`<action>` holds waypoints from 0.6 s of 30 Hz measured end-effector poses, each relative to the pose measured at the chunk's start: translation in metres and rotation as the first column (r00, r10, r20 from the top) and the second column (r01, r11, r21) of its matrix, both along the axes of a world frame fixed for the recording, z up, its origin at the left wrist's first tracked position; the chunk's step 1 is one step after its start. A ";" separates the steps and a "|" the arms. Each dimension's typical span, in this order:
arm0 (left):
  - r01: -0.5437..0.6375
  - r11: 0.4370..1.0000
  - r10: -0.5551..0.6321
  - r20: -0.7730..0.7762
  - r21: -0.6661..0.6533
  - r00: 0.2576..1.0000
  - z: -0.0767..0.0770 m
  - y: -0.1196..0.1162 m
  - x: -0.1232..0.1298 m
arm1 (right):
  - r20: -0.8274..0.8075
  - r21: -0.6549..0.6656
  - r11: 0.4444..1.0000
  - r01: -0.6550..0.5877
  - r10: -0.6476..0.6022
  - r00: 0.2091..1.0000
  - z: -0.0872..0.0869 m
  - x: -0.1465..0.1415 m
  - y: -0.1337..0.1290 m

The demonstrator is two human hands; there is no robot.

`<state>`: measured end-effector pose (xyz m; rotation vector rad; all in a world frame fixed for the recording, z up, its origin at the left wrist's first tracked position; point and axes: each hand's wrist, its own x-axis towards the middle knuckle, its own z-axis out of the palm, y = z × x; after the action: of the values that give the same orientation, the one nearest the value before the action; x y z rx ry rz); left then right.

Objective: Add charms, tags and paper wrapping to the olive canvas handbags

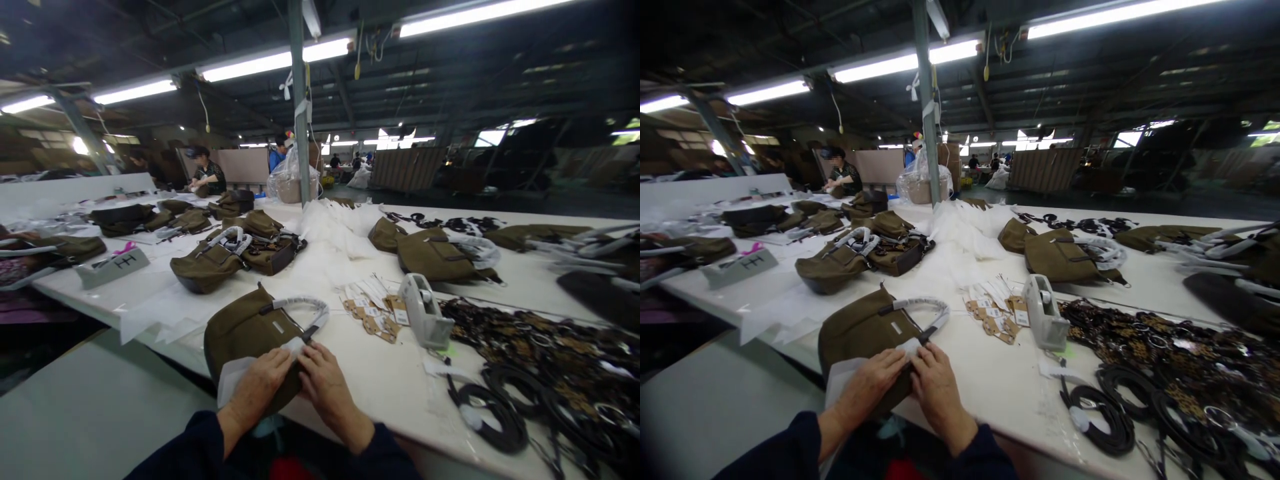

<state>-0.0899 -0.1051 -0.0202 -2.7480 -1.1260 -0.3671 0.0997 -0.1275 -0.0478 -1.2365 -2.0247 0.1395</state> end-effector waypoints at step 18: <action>-0.094 0.990 0.088 -0.061 -0.109 0.994 -0.021 0.005 -0.008 | -0.460 -0.348 0.737 0.579 -0.672 0.580 0.053 0.315 0.030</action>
<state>-0.0980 -0.0996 -0.0409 -2.7696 -1.2897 -0.2208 0.4151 -0.0977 0.0056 -1.7118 -0.9882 0.2857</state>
